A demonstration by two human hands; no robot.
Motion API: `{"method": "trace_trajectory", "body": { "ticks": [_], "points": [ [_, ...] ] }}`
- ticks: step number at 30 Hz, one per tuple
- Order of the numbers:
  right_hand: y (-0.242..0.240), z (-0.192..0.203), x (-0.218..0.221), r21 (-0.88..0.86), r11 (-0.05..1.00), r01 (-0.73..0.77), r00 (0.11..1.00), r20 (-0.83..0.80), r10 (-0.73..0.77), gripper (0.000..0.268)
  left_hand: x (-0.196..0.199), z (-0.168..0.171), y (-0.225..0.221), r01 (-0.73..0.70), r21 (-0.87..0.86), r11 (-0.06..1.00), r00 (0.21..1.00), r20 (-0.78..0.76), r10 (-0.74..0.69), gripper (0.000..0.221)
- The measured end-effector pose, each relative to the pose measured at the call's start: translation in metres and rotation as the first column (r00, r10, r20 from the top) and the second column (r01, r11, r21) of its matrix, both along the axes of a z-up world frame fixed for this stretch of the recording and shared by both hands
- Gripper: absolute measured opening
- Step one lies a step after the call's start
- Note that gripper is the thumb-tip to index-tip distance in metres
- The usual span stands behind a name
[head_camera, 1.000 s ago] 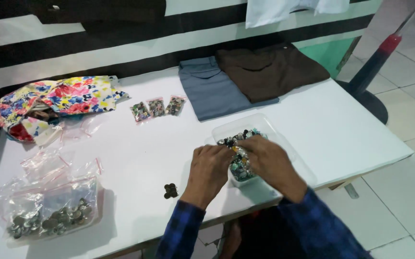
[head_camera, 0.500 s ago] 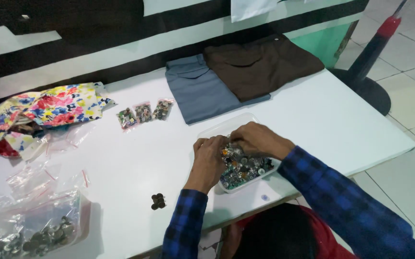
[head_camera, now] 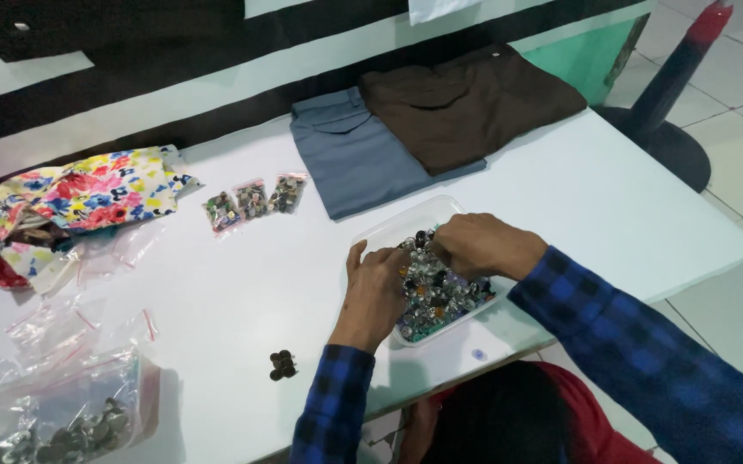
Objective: Sorting and inspecting small black plastic garment components on a work surface
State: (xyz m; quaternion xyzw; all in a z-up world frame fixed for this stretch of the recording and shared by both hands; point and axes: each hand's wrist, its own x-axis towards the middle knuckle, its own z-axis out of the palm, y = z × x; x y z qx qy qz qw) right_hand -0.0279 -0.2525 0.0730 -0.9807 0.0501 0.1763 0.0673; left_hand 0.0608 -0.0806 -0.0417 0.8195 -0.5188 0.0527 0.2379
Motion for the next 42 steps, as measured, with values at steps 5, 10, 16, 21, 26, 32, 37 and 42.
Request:
{"method": "trace_trajectory", "body": {
  "ticks": [5, 10, 16, 21, 26, 32, 37, 42],
  "points": [
    [-0.003, 0.003, 0.006, 0.008, 1.000, 0.019, 1.000, -0.005, -0.019, 0.027, -0.002, 0.007, 0.007, 0.061, -0.064, 0.996, 0.993, -0.098, -0.067, 0.047],
    [-0.005, -0.037, 0.011, 0.089, 0.995, -0.049, 0.997, 0.058, 0.044, 0.026, -0.011, 0.035, 0.013, 0.064, -0.109, 0.992, 0.961, -0.261, -0.090, 0.042],
    [-0.013, -0.011, 0.003, 0.097, 0.995, 0.016, 0.993, 0.119, -0.028, 0.023, -0.012, 0.028, 0.005, -0.007, -0.164, 0.986, 0.938, -0.342, -0.050, 0.021],
    [-0.006, 0.004, -0.007, 0.337, 0.941, 0.033, 0.978, 0.183, -0.100, 0.017, -0.035, 0.064, 0.004, -0.137, 0.004, 0.991, 0.931, -0.341, 0.130, 0.020],
    [-0.007, -0.003, -0.012, 0.523, 0.852, 0.014, 0.956, 0.241, -0.164, 0.010, -0.031, 0.053, -0.002, -0.139, -0.018, 0.990, 0.929, -0.349, 0.124, 0.025],
    [-0.006, -0.012, -0.016, 0.557, 0.829, -0.042, 0.938, 0.307, -0.159, 0.009, -0.030, 0.053, -0.001, -0.138, -0.051, 0.989, 0.922, -0.371, 0.109, 0.026],
    [-0.007, -0.021, -0.016, 0.554, 0.832, -0.034, 0.943, 0.295, -0.157, 0.019, -0.031, 0.057, 0.000, -0.158, -0.063, 0.985, 0.892, -0.438, 0.115, 0.023],
    [-0.003, -0.006, -0.016, 0.193, 0.981, 0.025, 0.959, 0.272, -0.078, 0.020, -0.033, 0.049, -0.002, -0.168, -0.156, 0.973, 0.945, -0.308, 0.113, 0.014]
  ]
}}
